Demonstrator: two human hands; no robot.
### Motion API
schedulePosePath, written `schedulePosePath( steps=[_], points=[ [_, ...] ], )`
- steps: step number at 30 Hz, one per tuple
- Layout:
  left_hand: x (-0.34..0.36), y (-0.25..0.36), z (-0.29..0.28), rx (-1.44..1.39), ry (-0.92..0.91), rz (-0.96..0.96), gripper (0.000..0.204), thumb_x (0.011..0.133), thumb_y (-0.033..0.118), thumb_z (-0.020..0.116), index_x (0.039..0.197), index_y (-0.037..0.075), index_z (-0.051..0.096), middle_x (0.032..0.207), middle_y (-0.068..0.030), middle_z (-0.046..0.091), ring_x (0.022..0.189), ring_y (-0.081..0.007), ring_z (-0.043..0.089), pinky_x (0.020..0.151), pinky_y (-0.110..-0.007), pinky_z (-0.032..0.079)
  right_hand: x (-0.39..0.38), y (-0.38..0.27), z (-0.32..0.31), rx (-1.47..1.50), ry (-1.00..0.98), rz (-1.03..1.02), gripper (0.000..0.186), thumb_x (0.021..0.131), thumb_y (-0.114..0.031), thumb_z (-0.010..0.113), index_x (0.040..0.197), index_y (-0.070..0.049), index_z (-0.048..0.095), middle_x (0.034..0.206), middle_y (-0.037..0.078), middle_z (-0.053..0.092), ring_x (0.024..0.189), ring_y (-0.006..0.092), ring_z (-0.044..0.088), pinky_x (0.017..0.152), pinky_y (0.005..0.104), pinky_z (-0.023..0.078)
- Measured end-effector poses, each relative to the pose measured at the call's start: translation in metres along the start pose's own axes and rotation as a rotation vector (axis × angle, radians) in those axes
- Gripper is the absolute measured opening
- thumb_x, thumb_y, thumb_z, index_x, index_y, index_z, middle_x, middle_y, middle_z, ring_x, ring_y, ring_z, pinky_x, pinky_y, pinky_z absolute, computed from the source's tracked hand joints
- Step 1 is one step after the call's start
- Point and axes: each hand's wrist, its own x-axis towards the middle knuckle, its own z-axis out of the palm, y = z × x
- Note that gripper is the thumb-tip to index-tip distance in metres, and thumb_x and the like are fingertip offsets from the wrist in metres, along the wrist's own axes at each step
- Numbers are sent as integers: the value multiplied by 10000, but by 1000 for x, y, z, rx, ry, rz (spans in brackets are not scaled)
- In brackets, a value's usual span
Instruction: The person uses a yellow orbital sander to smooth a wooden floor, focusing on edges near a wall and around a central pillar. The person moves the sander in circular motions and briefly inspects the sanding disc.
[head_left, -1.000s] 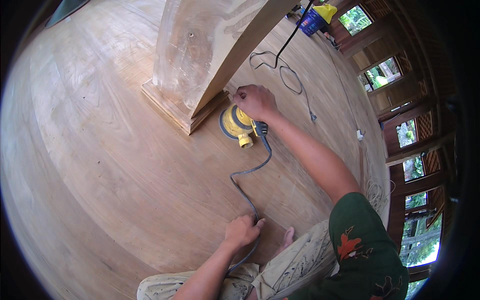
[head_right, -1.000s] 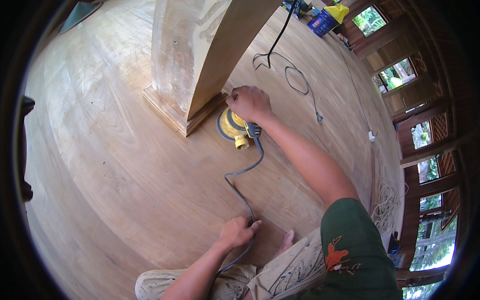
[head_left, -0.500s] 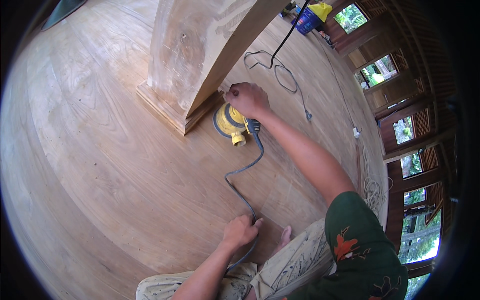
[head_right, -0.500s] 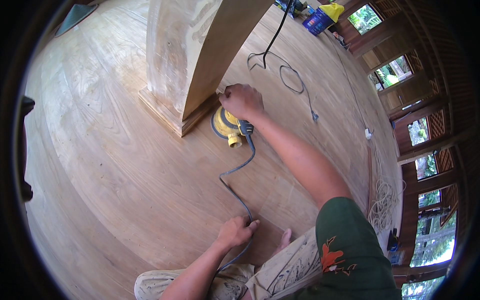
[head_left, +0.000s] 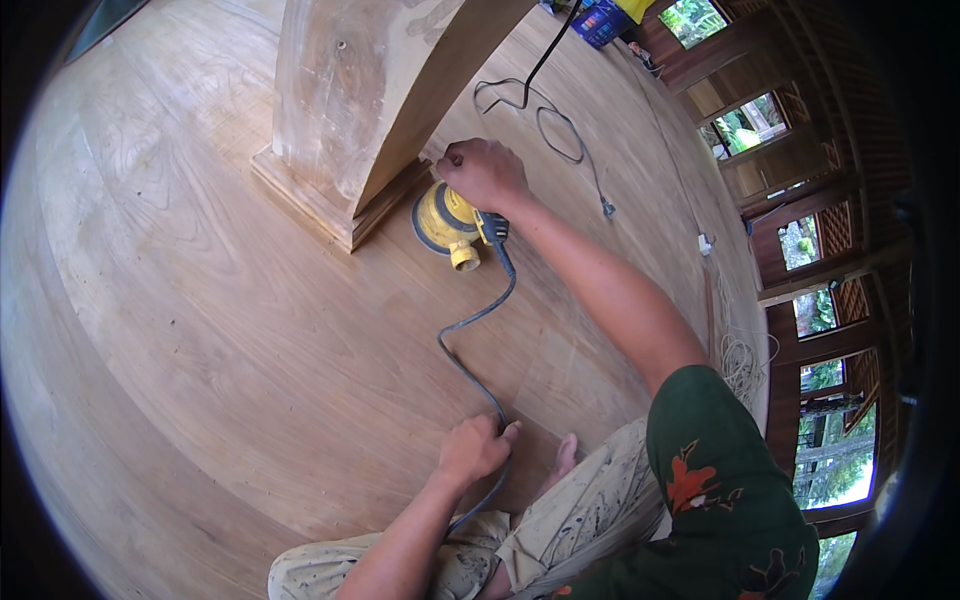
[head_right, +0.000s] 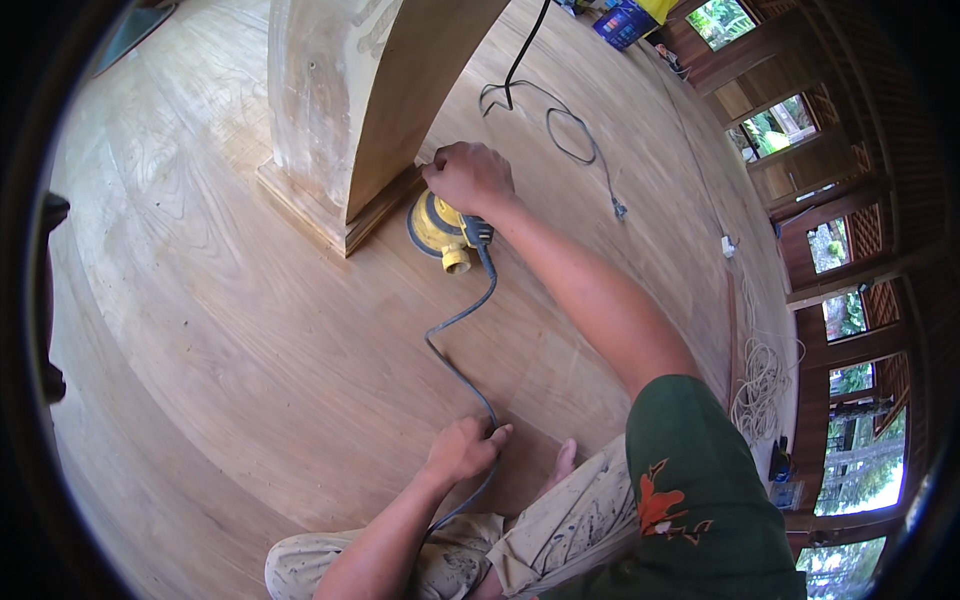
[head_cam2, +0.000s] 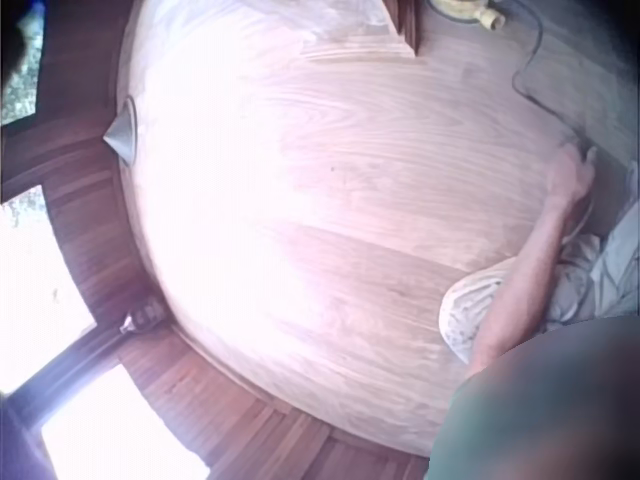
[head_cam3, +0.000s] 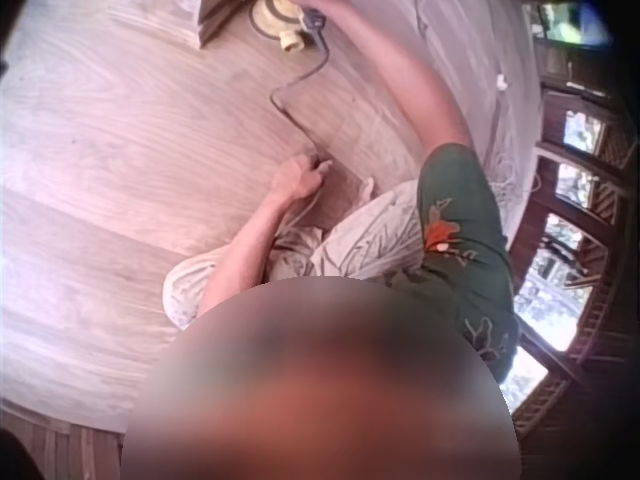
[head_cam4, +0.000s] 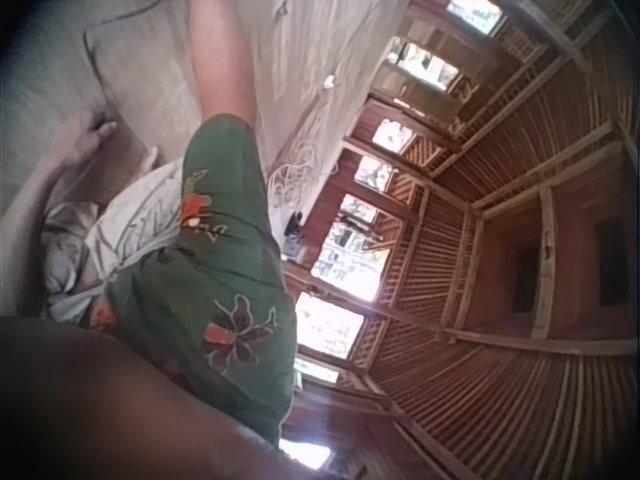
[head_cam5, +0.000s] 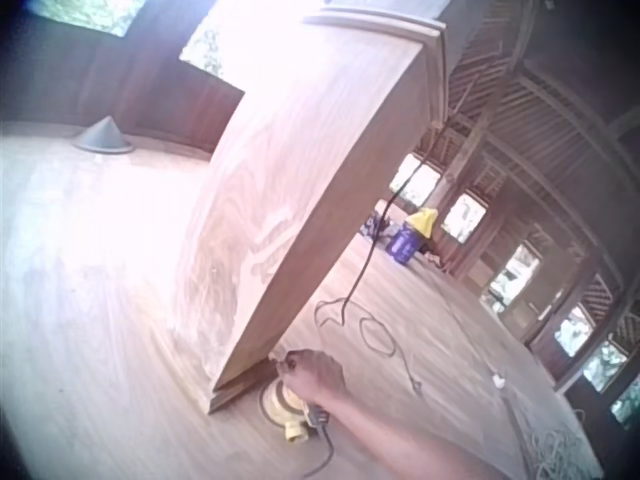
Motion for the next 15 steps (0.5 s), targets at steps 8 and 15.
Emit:
schedulePosePath(
  steps=[8, 15],
  points=[
    [-1, 4, -2, 6, -10, -11, 569, 1064, 535, 594, 1102, -2, 779, 1156, -283, 774, 1152, -468, 728, 984, -568, 565, 2, -3, 0, -10, -23, 17, 370, 941, -430, 633, 1065, -175, 871, 1100, 144, 823, 1072, 390, 771, 980, 514, 606],
    [4, -1, 3, -25, -5, 18, 571, 1065, 548, 588, 1146, 21, 790, 1128, -294, 773, 1137, -471, 729, 982, -552, 563, 3, -1, 5, -10, 17, -38, 354, 929, -419, 636, 1035, -176, 870, 1072, 138, 823, 1020, 401, 774, 943, 516, 621]
  ],
)
